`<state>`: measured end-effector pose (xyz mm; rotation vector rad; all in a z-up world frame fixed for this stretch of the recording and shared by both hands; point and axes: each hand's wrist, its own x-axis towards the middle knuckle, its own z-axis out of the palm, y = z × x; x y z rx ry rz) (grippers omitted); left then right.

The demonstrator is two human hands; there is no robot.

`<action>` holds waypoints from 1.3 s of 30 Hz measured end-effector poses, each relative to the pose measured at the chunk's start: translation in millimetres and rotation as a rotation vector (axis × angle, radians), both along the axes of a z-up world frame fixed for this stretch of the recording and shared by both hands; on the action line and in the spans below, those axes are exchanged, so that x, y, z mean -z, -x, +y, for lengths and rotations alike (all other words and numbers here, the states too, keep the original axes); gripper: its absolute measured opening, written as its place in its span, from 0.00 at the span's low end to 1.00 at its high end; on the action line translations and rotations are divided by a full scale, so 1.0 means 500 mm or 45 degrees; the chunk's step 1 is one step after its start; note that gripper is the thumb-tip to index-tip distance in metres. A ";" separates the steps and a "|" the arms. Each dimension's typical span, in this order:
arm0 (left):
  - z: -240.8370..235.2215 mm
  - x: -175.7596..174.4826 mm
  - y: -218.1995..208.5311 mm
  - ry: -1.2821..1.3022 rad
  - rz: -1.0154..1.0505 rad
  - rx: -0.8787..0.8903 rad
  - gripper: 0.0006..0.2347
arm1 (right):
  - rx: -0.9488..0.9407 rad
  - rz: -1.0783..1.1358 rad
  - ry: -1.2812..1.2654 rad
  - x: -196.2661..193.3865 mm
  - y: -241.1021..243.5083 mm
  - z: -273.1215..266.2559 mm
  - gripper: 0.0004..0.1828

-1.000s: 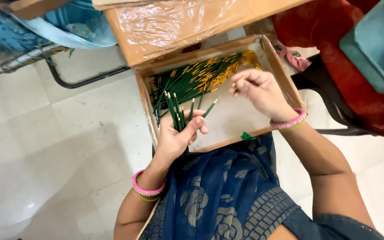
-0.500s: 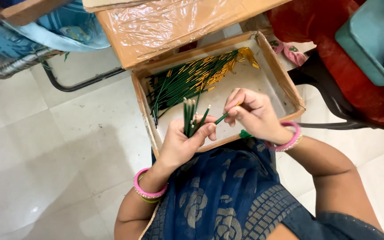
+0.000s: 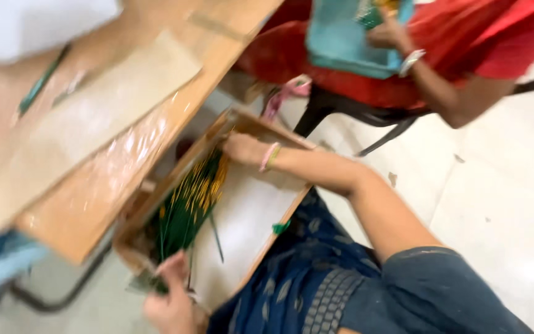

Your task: The person sits at a table and assembles decorative picks, fitting gold cone-shaped tips onto the ends of green stems one at a time and placing finished stems into a cardboard tray. They gather completed stems into a bundle, dip the bundled tips into a black fuzzy material, and set the finished bundle aside.

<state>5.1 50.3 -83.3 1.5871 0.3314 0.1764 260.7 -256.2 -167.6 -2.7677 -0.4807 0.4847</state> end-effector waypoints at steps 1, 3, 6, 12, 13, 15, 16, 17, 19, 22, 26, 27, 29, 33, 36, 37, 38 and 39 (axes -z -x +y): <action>0.012 0.054 -0.012 0.009 -0.035 0.055 0.15 | 0.055 -0.035 0.009 0.116 -0.014 -0.074 0.10; 0.065 0.152 -0.017 0.439 0.158 -0.013 0.17 | -0.331 -0.971 0.489 0.331 -0.097 -0.062 0.09; 0.037 0.134 -0.016 0.369 0.478 0.132 0.15 | -0.334 -0.694 0.415 0.190 -0.042 -0.044 0.10; 0.021 0.219 0.037 0.304 0.483 0.468 0.16 | -0.031 -0.285 0.250 0.040 0.019 -0.013 0.10; 0.012 0.175 0.033 0.300 0.492 0.463 0.16 | -0.034 -0.276 0.243 0.022 0.031 -0.016 0.10; -0.008 0.085 0.007 0.420 0.417 0.405 0.17 | 0.084 0.026 0.007 -0.029 0.029 -0.022 0.13; -0.010 0.067 0.002 0.416 0.405 0.402 0.17 | 0.079 0.014 0.004 -0.030 0.026 -0.021 0.13; -0.012 0.048 -0.003 0.278 0.437 0.328 0.17 | 0.015 -0.011 -0.044 -0.031 0.024 -0.019 0.14; -0.017 0.030 -0.012 0.146 0.465 0.256 0.18 | -0.046 -0.041 -0.083 -0.059 0.040 -0.011 0.16; -0.028 0.004 -0.014 0.161 0.333 0.156 0.16 | -0.098 0.050 -0.933 -0.149 0.124 0.017 0.13; -0.062 -0.065 -0.023 0.163 0.271 0.239 0.14 | -0.223 0.359 -1.438 -0.275 0.229 0.047 0.11; -0.067 -0.072 -0.023 0.189 0.311 0.300 0.14 | -0.205 0.533 -1.598 -0.292 0.252 0.051 0.11; -0.080 -0.076 -0.013 0.225 0.278 0.371 0.14 | -0.157 0.676 -1.700 -0.314 0.283 0.050 0.11; -0.090 -0.083 -0.003 0.240 0.163 0.512 0.14 | -0.168 0.782 -1.851 -0.370 0.324 0.049 0.10; -0.082 -0.085 -0.002 0.327 0.174 0.532 0.15 | -0.193 0.747 -1.846 -0.371 0.326 0.052 0.09; -0.080 -0.085 -0.001 0.323 0.165 0.529 0.15 | -0.203 0.743 -1.845 -0.372 0.326 0.052 0.09; -0.078 -0.084 0.000 0.342 0.200 0.544 0.15 | -0.179 0.770 -1.830 -0.373 0.327 0.053 0.10; -0.075 -0.083 0.001 0.361 0.236 0.558 0.15 | -0.154 0.796 -1.814 -0.373 0.327 0.054 0.10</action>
